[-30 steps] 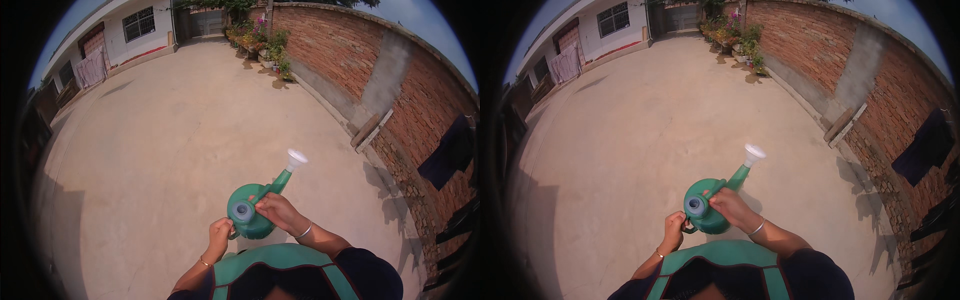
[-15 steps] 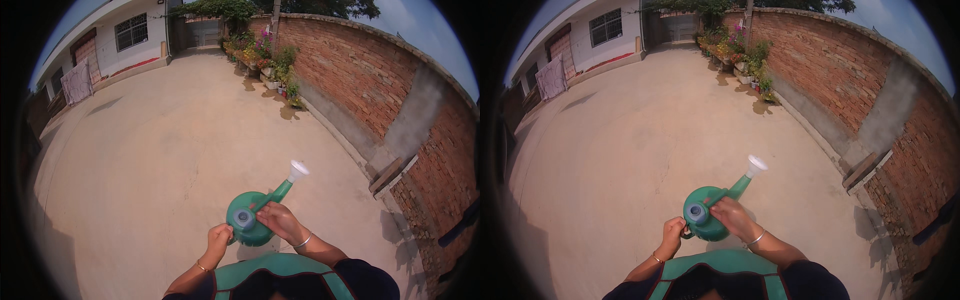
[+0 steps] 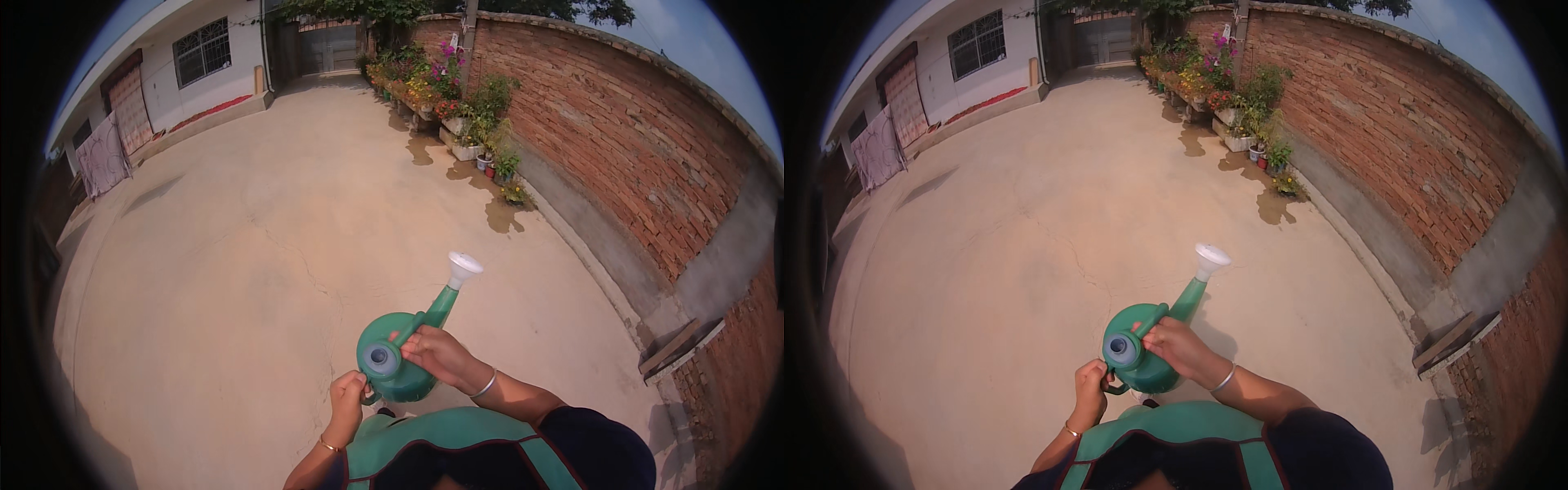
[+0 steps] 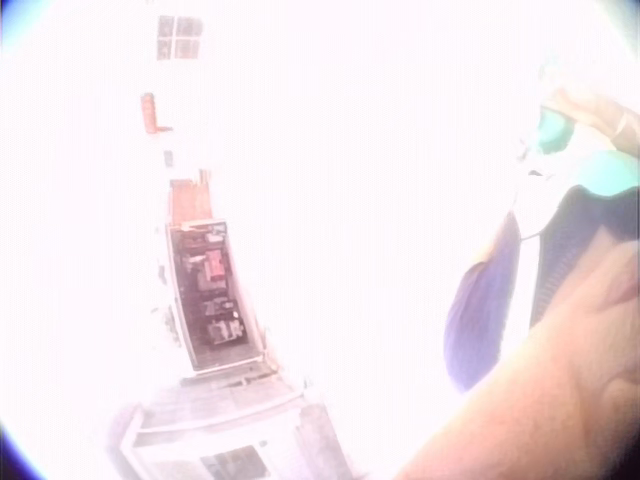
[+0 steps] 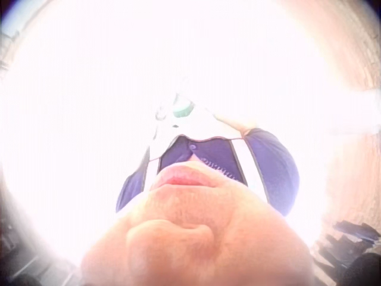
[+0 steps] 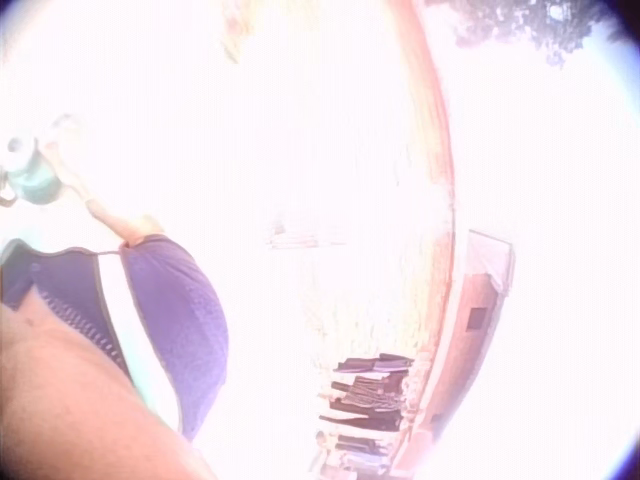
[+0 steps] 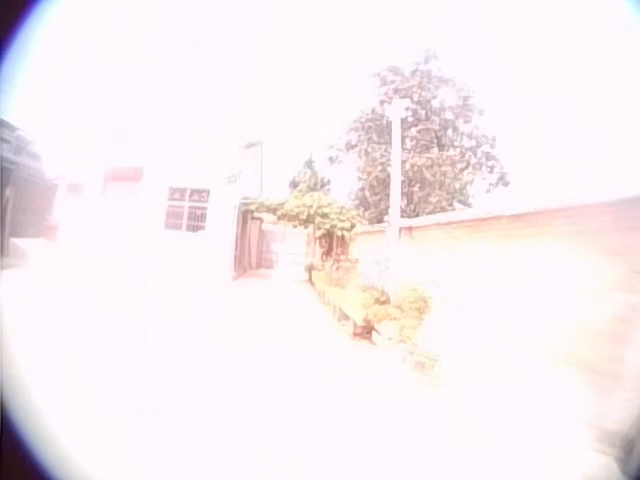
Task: The person fills a watering can at a tap, walks to a garden bed and pours water onto flowers, then plucks weeds from a potted plant and places them in a container, before entering a building to wash their hands at a sink.
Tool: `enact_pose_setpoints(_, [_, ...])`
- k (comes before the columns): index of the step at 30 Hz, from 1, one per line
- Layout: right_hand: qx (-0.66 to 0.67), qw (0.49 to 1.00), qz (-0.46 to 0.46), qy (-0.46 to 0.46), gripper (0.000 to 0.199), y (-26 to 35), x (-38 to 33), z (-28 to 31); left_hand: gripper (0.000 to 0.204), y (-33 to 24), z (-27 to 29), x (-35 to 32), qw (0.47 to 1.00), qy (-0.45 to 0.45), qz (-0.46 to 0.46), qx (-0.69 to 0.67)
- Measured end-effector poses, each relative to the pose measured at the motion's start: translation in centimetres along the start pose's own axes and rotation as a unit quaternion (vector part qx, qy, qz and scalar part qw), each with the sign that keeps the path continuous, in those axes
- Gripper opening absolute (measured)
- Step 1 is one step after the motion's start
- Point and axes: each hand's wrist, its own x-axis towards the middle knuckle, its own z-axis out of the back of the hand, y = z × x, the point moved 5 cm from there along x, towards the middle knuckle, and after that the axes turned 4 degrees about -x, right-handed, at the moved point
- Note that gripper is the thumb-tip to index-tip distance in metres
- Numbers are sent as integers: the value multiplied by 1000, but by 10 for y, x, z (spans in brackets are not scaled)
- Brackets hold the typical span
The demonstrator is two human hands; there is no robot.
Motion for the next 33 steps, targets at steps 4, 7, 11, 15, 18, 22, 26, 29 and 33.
enact_pose_setpoints(4, [-9,998,45,41,34,89,164,19,29,-32,15,192,999,27,-31,14])
enact_pose_setpoints(7, [22,999,39,-20,34,136,280,47,29,-33,36,330,998,51,-17,41])
enact_pose_setpoints(11, [23,997,66,-19,34,213,437,84,28,-48,45,516,996,74,-22,33])
enact_pose_setpoints(15, [9,997,71,-11,34,285,599,124,28,-48,60,698,998,66,-19,7])
enact_pose_setpoints(18, [6,998,55,-18,36,323,717,151,29,-42,80,813,998,56,2,4])
enact_pose_setpoints(22, [0,999,34,-17,28,395,895,171,21,-58,113,989,999,39,9,12])
enact_pose_setpoints(26, [-31,999,7,-12,30,462,1062,193,25,-79,144,1161,1000,12,-12,4])
enact_pose_setpoints(29, [-34,999,20,-7,30,499,1183,213,29,-83,170,1291,1000,13,-18,-1])
enact_pose_setpoints(33, [6,999,27,-15,36,576,1349,239,28,-106,197,1482,999,41,-13,5])
